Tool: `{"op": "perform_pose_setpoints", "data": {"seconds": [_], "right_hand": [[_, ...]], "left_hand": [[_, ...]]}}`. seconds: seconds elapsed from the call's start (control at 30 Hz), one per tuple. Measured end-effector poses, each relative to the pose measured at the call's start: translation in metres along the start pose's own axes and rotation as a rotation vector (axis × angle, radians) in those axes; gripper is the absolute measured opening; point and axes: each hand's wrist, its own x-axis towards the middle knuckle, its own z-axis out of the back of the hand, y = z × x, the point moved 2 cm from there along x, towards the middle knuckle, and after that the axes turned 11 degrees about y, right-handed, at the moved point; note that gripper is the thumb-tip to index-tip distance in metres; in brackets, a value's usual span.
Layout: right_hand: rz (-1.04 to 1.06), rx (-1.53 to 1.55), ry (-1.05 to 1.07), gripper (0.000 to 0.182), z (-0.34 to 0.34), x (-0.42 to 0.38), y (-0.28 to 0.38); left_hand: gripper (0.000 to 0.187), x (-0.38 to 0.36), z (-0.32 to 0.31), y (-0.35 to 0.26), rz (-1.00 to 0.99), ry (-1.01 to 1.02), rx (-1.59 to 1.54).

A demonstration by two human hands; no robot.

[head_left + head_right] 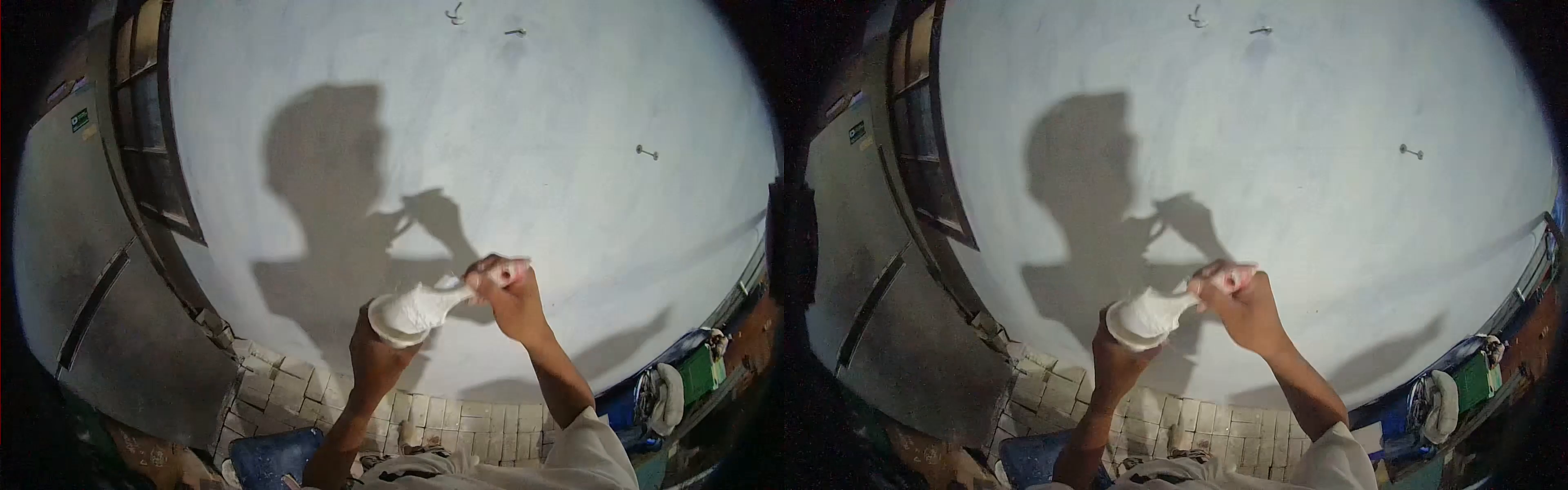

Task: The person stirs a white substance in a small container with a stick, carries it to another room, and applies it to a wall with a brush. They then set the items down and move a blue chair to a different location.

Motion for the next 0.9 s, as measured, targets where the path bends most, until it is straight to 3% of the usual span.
{"op": "perform_pose_setpoints", "data": {"seconds": [0.07, 0.13, 0.2, 0.47, 0.73, 0.9], "right_hand": [[-0.246, 0.060, -0.147, 0.016, 0.020, 0.009, -0.010], [-0.227, 0.087, -0.167, 0.024, 0.031, 0.008, -0.019], [-0.307, 0.315, -0.294, 0.027, 0.042, 0.007, -0.029], [-0.312, 0.630, -0.479, 0.027, 0.070, 0.001, -0.039], [-0.301, 0.765, -0.509, 0.030, 0.078, -0.009, -0.049], [-0.328, 0.884, -0.545, 0.022, 0.067, -0.014, -0.054]], "left_hand": [[0.073, 0.017, -0.009, -0.005, 0.007, 0.012, -0.012], [0.072, 0.025, -0.013, -0.017, -0.037, 0.027, -0.018], [0.071, 0.035, -0.019, -0.017, -0.033, 0.059, -0.063], [0.069, 0.055, -0.047, 0.000, 0.025, 0.113, -0.055], [0.070, 0.073, -0.050, 0.000, -0.027, 0.095, -0.114], [0.071, 0.076, -0.050, -0.004, -0.005, 0.094, -0.129]]}}
